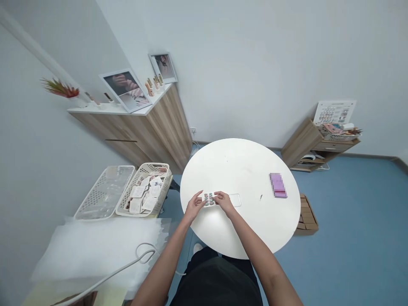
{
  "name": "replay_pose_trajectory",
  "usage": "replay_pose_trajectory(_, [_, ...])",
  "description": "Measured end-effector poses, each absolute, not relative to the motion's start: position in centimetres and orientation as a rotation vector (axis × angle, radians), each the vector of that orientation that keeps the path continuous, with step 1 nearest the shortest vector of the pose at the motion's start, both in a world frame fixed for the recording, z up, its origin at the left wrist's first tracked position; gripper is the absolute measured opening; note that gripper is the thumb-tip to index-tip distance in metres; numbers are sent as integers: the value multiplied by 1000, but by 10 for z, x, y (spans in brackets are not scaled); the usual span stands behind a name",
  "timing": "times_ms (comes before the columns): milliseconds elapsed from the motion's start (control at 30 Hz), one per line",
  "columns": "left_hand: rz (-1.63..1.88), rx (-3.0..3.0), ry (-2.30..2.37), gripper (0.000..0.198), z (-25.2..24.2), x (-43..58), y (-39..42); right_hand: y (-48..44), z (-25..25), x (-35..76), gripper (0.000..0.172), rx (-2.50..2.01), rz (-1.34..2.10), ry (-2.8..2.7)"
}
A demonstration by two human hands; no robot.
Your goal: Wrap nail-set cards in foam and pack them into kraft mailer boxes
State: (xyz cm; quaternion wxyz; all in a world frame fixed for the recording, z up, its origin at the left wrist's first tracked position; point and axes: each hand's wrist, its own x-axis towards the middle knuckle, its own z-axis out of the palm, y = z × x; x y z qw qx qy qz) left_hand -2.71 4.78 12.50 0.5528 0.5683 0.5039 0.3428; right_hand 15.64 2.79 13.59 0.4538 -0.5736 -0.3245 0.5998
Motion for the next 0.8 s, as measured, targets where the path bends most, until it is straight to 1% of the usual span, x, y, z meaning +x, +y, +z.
replay_pose_trajectory(167, [581, 2059, 1224, 61, 125, 1, 50, 21, 122, 184, 36, -1434, 1454, -774])
replay_pose_trajectory(300, [357, 2375, 1208, 54, 121, 23, 54, 18, 105, 209, 30, -1526, 1391, -813])
replay_pose_trajectory(467, [296, 2451, 1260, 42, 98, 41, 60, 4, 84, 252, 25, -1777, 1104, -856])
replay_pose_trajectory(567, [273, 2464, 1304, 39, 83, 49, 62, -10, 75, 276, 23, -1861, 1015, -857])
replay_pose_trajectory(667, [205, 2485, 1348, 43, 72, 56, 63, -21, 68, 291, 20, -1939, 959, -827])
replay_pose_trajectory(800, [209, 2442, 1381, 57, 59, 59, 59, -27, 61, 298, 20, -1991, 966, -808])
